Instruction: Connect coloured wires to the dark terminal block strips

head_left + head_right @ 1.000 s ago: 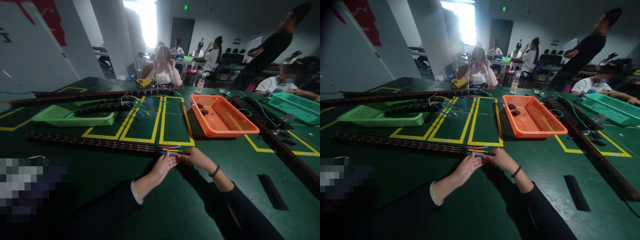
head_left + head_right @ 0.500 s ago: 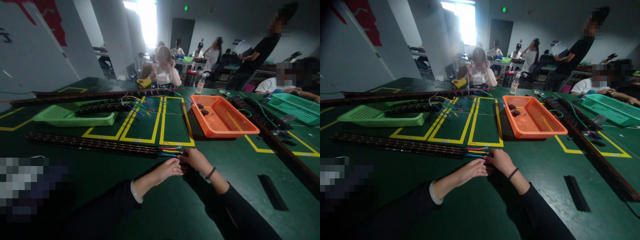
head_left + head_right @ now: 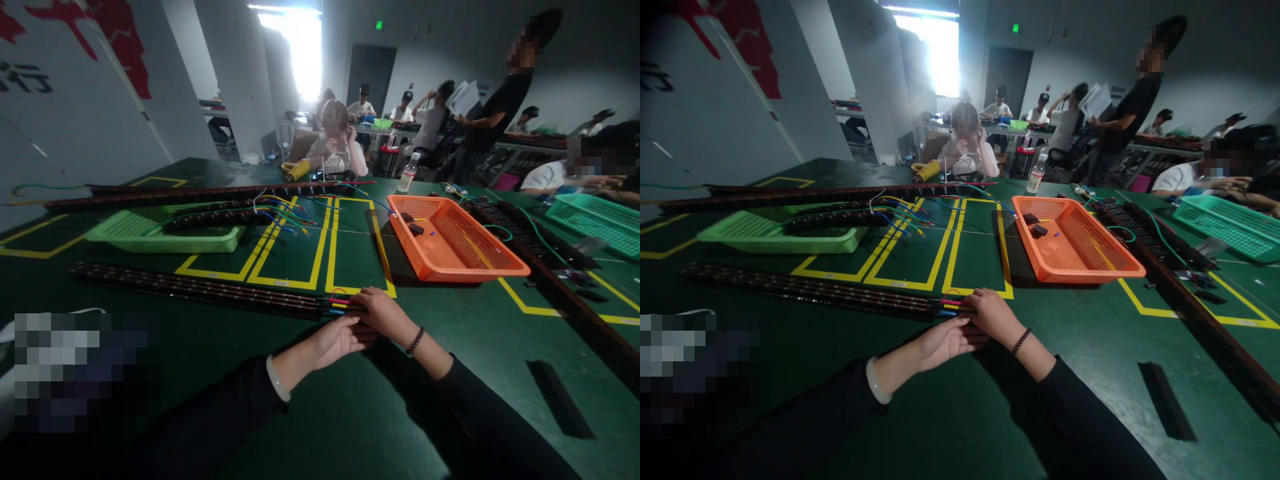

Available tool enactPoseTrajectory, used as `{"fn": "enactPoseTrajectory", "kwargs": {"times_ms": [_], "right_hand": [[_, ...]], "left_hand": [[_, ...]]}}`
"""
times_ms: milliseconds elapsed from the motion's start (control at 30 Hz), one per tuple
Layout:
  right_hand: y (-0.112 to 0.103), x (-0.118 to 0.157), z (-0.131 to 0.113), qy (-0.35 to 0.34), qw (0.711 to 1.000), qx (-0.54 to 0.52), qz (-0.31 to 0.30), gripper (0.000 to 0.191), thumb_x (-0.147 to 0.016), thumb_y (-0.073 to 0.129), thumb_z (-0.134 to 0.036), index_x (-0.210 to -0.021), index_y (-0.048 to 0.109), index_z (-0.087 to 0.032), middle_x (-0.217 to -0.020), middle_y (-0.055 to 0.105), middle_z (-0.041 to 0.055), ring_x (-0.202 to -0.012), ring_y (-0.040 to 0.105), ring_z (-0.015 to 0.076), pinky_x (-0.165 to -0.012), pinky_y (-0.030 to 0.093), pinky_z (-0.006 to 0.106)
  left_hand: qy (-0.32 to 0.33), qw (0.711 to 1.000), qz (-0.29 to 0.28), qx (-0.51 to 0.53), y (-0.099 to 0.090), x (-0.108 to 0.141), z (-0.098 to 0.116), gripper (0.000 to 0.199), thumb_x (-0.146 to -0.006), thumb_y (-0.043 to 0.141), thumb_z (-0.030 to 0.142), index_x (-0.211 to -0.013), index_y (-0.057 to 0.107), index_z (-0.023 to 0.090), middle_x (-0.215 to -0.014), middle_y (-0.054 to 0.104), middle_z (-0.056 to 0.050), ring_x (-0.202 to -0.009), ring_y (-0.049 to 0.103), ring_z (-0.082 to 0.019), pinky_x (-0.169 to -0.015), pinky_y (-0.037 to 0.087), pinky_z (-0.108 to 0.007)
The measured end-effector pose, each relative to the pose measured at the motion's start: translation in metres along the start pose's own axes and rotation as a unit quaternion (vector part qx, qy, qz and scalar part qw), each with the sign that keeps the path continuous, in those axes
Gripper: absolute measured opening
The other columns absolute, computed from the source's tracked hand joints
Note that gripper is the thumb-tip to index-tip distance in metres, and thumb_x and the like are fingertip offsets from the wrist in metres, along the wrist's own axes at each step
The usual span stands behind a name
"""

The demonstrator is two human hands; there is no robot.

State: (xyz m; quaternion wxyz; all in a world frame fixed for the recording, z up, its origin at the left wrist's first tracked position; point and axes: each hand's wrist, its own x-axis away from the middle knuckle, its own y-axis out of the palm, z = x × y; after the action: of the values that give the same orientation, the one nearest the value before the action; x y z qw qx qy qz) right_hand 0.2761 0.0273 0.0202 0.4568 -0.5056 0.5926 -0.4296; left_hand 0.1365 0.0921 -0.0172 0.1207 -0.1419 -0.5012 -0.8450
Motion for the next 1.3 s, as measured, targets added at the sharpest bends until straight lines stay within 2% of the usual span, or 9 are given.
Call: {"fn": "enactPoseTrajectory", "kwargs": {"times_ms": [133, 233, 400, 567, 700, 867, 967, 1100, 1300], "right_hand": [[0.002, 0.003, -0.001, -0.027, 0.998, 0.062, 0.021, 0.01, -0.084, 0.061, -0.027, -0.086, 0.064, -0.017, -0.081, 0.061, 0.0039, -0.079, 0.053, 0.0168, -0.072, 0.037, 0.028], [0.007, 0.007, -0.003, -0.06, 0.991, 0.109, 0.046, 0.018, -0.089, 0.053, -0.028, -0.08, 0.063, -0.017, -0.077, 0.059, 0.0044, -0.075, 0.051, 0.0168, -0.07, 0.035, 0.03], [0.013, 0.011, -0.009, -0.122, 0.975, 0.175, 0.066, 0.012, -0.088, 0.053, -0.018, -0.09, 0.064, -0.015, -0.081, 0.059, 0.0066, -0.075, 0.049, 0.0187, -0.072, 0.037, 0.033], [0.018, 0.016, -0.017, -0.117, 0.969, 0.2, 0.08, 0.02, -0.085, 0.054, -0.013, -0.102, 0.063, -0.009, -0.087, 0.059, 0.0091, -0.078, 0.049, 0.0205, -0.075, 0.041, 0.035], [0.019, 0.022, -0.016, -0.104, 0.978, 0.161, 0.082, 0.033, -0.087, 0.051, -0.012, -0.119, 0.056, -0.009, -0.101, 0.06, 0.0122, -0.087, 0.049, 0.0221, -0.083, 0.041, 0.036], [0.01, 0.022, -0.008, -0.088, 0.992, 0.081, 0.051, 0.032, -0.091, 0.047, -0.021, -0.122, 0.056, -0.017, -0.099, 0.061, 0.0104, -0.089, 0.049, 0.0218, -0.082, 0.042, 0.035], [0.003, 0.018, -0.004, -0.082, 0.995, 0.051, 0.034, 0.029, -0.093, 0.044, -0.025, -0.115, 0.06, -0.018, -0.089, 0.063, 0.0095, -0.083, 0.049, 0.0201, -0.076, 0.041, 0.033], [-0.003, 0.012, 0.001, -0.055, 0.998, 0.005, 0.009, 0.027, -0.094, 0.042, -0.03, -0.095, 0.067, -0.019, -0.079, 0.064, 0.0068, -0.076, 0.051, 0.0177, -0.073, 0.038, 0.031], [-0.006, 0.005, 0.017, 0.041, 0.981, -0.182, -0.062, 0.034, -0.091, 0.047, -0.041, -0.077, 0.065, -0.016, -0.072, 0.064, 0.0034, -0.064, 0.054, 0.0127, -0.058, 0.035, 0.024]], "left_hand": [[0.039, 0.998, 0.019, 0.045, 0.0, -0.001, 0.002, 0.02, -0.087, 0.049, 0.029, -0.088, 0.059, 0.011, -0.086, 0.066, -0.01, -0.089, 0.063, -0.019, -0.096, 0.039, -0.037], [0.073, 0.994, 0.032, 0.077, 0.0, -0.003, 0.001, 0.026, -0.088, 0.048, 0.037, -0.083, 0.058, 0.013, -0.079, 0.064, -0.006, -0.083, 0.061, -0.016, -0.093, 0.041, -0.035], [0.102, 0.989, 0.054, 0.089, 0.0, -0.005, 0.001, 0.022, -0.089, 0.05, 0.034, -0.083, 0.058, 0.014, -0.083, 0.064, -0.006, -0.087, 0.06, -0.015, -0.094, 0.041, -0.036], [0.102, 0.989, 0.076, 0.078, 0.001, -0.003, 0.001, 0.018, -0.089, 0.05, 0.031, -0.086, 0.058, 0.014, -0.087, 0.064, -0.005, -0.087, 0.06, -0.014, -0.092, 0.042, -0.033], [0.1, 0.989, 0.074, 0.082, 0.002, -0.003, 0.001, 0.018, -0.089, 0.05, 0.031, -0.089, 0.058, 0.015, -0.088, 0.064, -0.005, -0.085, 0.06, -0.012, -0.093, 0.042, -0.031], [0.097, 0.991, 0.063, 0.062, 0.003, -0.003, 0.001, 0.025, -0.09, 0.048, 0.036, -0.092, 0.058, 0.014, -0.091, 0.064, -0.007, -0.093, 0.059, -0.015, -0.1, 0.037, -0.036], [0.09, 0.994, 0.046, 0.039, 0.0, -0.002, 0.002, 0.032, -0.09, 0.046, 0.04, -0.095, 0.059, 0.012, -0.095, 0.064, -0.011, -0.101, 0.058, -0.019, -0.103, 0.034, -0.039], [0.074, 0.996, 0.046, 0.017, -0.003, -0.003, 0.001, 0.038, -0.089, 0.045, 0.044, -0.095, 0.059, 0.01, -0.1, 0.064, -0.015, -0.107, 0.058, -0.022, -0.105, 0.032, -0.04], [0.073, 0.995, 0.058, -0.029, 0.006, 0.002, 0.003, 0.036, -0.09, 0.046, 0.038, -0.107, 0.056, 0.008, -0.11, 0.063, -0.018, -0.111, 0.057, -0.024, -0.106, 0.032, -0.043]]}}
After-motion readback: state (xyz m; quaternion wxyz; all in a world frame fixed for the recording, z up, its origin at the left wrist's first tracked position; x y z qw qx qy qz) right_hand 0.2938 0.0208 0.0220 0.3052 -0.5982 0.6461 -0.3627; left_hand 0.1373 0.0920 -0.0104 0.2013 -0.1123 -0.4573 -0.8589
